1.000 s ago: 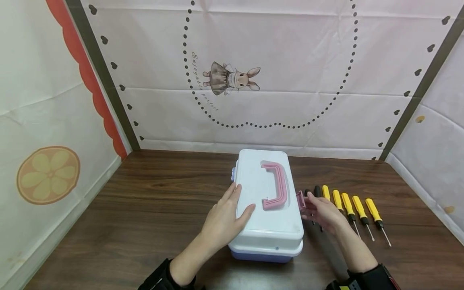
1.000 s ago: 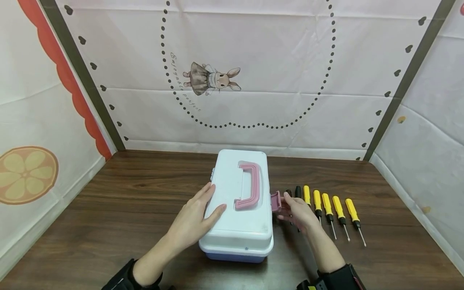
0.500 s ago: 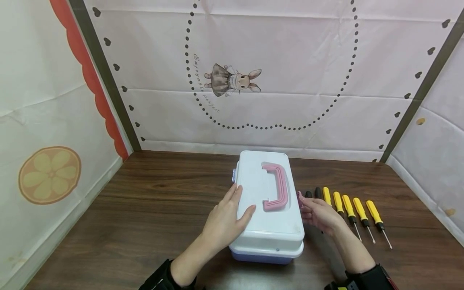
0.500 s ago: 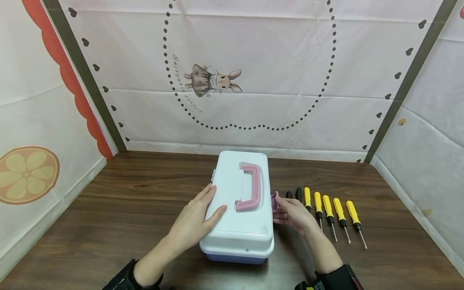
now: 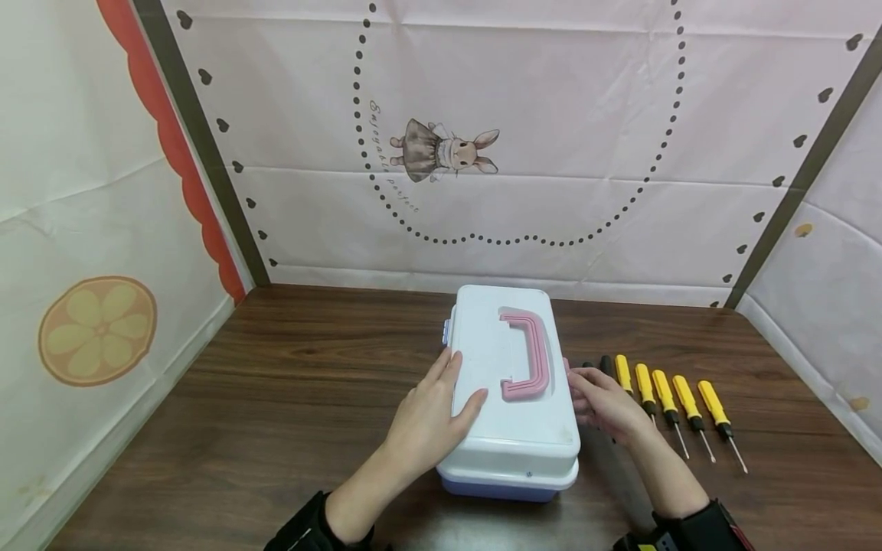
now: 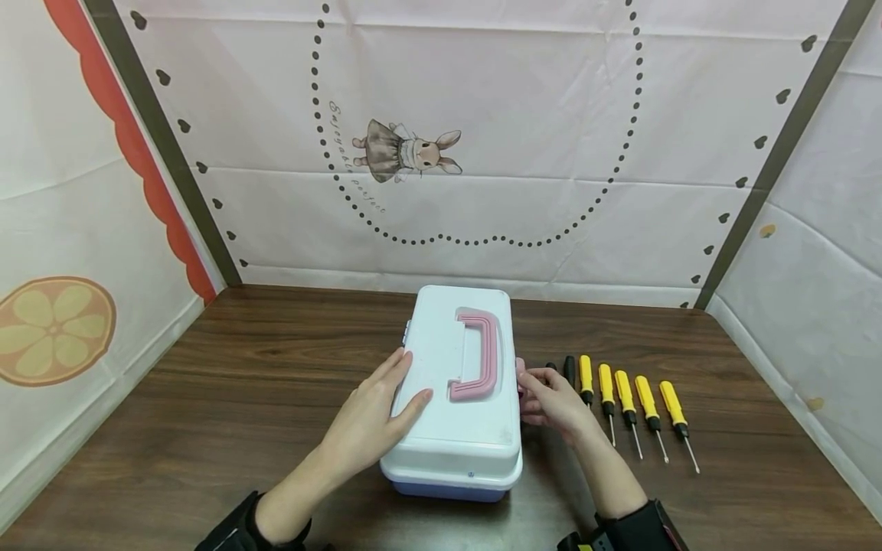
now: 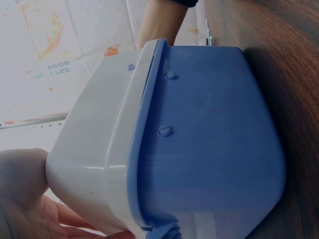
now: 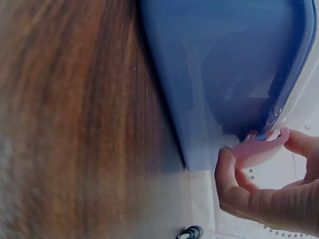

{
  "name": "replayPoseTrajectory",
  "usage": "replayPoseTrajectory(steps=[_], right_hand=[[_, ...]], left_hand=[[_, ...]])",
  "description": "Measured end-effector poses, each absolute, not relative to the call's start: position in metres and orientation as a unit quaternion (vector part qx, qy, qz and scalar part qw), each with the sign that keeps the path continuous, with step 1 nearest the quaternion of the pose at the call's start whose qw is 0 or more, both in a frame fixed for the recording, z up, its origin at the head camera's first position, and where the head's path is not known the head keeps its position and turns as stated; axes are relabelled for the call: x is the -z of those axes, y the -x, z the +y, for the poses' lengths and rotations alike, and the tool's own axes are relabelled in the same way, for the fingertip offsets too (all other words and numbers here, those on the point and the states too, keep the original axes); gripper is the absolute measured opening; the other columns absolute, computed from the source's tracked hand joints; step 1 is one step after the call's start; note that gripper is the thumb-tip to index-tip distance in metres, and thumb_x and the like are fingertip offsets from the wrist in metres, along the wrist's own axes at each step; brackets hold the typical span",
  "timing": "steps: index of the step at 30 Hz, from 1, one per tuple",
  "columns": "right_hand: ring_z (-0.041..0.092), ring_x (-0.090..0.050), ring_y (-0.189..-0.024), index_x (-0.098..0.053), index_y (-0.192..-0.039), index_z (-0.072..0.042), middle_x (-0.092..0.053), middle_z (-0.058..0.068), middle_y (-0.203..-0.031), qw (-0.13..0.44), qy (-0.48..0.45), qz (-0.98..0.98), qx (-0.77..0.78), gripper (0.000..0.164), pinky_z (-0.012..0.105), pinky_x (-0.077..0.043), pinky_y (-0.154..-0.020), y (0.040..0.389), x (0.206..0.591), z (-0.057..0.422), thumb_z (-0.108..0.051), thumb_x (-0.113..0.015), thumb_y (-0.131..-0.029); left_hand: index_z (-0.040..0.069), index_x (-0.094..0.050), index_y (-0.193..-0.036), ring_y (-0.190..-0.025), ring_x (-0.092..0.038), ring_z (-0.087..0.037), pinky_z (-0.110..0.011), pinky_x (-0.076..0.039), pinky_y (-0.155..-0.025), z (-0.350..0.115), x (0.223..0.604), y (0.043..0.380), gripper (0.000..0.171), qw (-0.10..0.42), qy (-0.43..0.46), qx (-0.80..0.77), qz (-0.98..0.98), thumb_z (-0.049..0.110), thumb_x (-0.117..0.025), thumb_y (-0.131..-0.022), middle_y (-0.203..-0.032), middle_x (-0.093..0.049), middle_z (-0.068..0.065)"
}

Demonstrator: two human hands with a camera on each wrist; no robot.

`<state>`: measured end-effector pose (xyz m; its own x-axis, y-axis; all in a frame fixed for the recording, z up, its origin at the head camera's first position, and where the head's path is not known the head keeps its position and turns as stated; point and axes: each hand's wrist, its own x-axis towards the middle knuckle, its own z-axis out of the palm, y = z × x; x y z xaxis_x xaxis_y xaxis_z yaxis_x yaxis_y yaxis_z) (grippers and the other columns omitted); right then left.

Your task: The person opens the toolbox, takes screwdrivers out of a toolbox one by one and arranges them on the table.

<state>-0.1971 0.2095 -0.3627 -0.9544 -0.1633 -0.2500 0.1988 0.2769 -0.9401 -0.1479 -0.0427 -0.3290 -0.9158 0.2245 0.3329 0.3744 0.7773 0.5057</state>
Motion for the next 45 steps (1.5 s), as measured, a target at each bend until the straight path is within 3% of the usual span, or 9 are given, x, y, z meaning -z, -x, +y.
replayPoseTrajectory(steps=[7, 21, 35, 39, 45], right_hand=[[0.016, -0.054, -0.081, -0.031, -0.128, 0.002, -0.051, 0.015, -0.103, 0.13, 0.0, 0.796, 0.592, 0.057, 0.035, -0.049, -0.076, 0.195, 0.361, 0.207, -0.04, -0.044, -0.091], [0.014, -0.062, -0.079, -0.032, -0.127, 0.017, -0.061, 0.016, -0.099, 0.121, 0.02, 0.775, 0.62, 0.053, 0.031, -0.051, -0.073, 0.197, 0.36, 0.203, -0.023, -0.043, -0.094], [0.023, -0.06, -0.09, -0.037, -0.125, 0.015, -0.056, 0.024, -0.109, 0.117, 0.018, 0.815, 0.568, 0.048, 0.034, -0.05, -0.076, 0.197, 0.359, 0.204, -0.023, -0.04, -0.095], [0.031, -0.054, -0.102, -0.032, -0.132, 0.008, -0.045, 0.027, -0.124, 0.086, 0.049, 0.84, 0.533, 0.054, 0.037, -0.047, -0.081, 0.2, 0.354, 0.205, -0.03, -0.04, -0.095], [0.037, -0.048, -0.109, -0.035, -0.132, 0.003, -0.042, 0.025, -0.128, -0.037, 0.109, 0.885, 0.451, 0.052, 0.044, -0.044, -0.085, 0.216, 0.337, 0.199, -0.032, -0.04, -0.094]], left_hand=[[-0.007, -0.043, -0.126, -0.107, -0.05, -0.035, -0.046, -0.043, -0.084, -0.043, 0.328, 0.148, 0.059, 0.135, 0.159, 0.288, -0.935, 0.037, -0.05, -0.087, -0.132, -0.039, -0.022], [-0.007, -0.043, -0.127, -0.105, -0.051, -0.035, -0.046, -0.045, -0.082, -0.043, 0.328, 0.148, 0.059, 0.138, 0.155, 0.287, -0.935, 0.037, -0.05, -0.088, -0.132, -0.038, -0.023], [-0.007, -0.042, -0.127, -0.104, -0.052, -0.035, -0.046, -0.045, -0.081, -0.042, 0.329, 0.149, 0.059, 0.137, 0.159, 0.288, -0.935, 0.037, -0.05, -0.088, -0.132, -0.038, -0.023], [-0.007, -0.042, -0.127, -0.107, -0.05, -0.035, -0.046, -0.045, -0.082, -0.041, 0.328, 0.15, 0.06, 0.13, 0.163, 0.285, -0.936, 0.038, -0.05, -0.088, -0.133, -0.036, -0.023], [-0.005, -0.044, -0.126, -0.118, -0.04, -0.034, -0.047, -0.041, -0.087, -0.036, 0.323, 0.141, 0.059, 0.16, 0.2, 0.257, -0.932, 0.037, -0.055, -0.086, -0.133, -0.036, -0.023]])
